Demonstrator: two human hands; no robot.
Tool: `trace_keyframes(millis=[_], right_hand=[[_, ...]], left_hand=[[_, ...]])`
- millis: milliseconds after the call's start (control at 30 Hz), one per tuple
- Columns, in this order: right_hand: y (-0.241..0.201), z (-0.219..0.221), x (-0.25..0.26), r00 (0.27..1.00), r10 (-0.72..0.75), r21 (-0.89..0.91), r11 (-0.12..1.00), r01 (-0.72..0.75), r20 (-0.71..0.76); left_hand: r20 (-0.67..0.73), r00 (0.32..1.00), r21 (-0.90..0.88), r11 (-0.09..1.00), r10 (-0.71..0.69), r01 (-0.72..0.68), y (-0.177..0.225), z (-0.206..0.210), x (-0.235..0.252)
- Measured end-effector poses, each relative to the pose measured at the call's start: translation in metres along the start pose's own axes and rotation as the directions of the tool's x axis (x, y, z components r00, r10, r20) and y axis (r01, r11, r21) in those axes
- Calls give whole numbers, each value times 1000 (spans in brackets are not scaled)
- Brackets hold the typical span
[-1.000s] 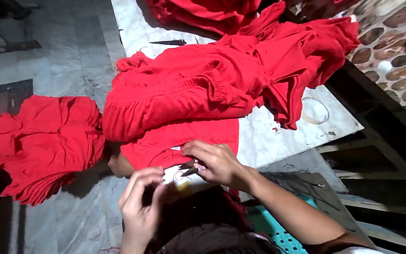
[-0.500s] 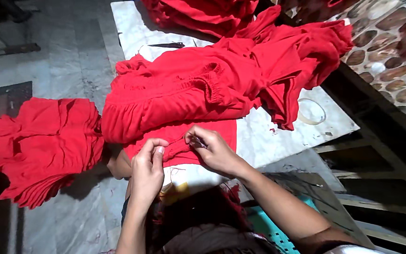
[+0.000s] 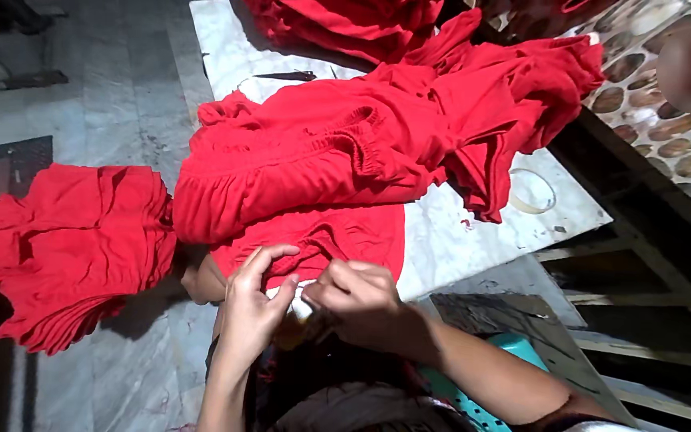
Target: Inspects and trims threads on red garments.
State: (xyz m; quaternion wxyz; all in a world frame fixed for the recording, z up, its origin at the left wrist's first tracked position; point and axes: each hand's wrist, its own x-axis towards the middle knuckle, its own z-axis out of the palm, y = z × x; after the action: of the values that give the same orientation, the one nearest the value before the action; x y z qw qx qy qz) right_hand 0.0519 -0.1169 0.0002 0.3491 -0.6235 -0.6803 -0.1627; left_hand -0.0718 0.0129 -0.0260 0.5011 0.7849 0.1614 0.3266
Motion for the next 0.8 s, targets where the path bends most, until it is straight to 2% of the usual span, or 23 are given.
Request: trace_keyframes(millis=[67, 133, 200, 267, 600, 733, 800], right_hand=[[-9, -5, -3, 999, -24, 29, 999, 23, 34], [-12, -7, -5, 999, 37, 20, 999, -38, 33], [-7, -7, -4, 987, 163, -86, 983, -161, 11], [3, -2, -5, 974, 226, -197, 955, -223, -9], [5, 2, -6, 972, 235, -326, 920, -218, 11], [2, 5, -3, 970, 242, -301, 927, -222, 28], [1, 5, -2, 964, 265, -189, 948, -257, 20]], left_hand=[[-53, 998, 44, 998, 36, -34, -2, 5, 1], [-80, 996, 61, 997, 50, -45, -3, 6, 1], [-87, 995, 46, 998, 57, -53, -4, 6, 0], [-83, 995, 23, 998, 60, -59, -3, 4, 0], [-90, 994, 19, 998, 63, -62, -3, 6, -1], [-94, 993, 59, 996, 67, -61, -4, 8, -2], [-99, 993, 35, 998, 59, -56, -3, 8, -2]])
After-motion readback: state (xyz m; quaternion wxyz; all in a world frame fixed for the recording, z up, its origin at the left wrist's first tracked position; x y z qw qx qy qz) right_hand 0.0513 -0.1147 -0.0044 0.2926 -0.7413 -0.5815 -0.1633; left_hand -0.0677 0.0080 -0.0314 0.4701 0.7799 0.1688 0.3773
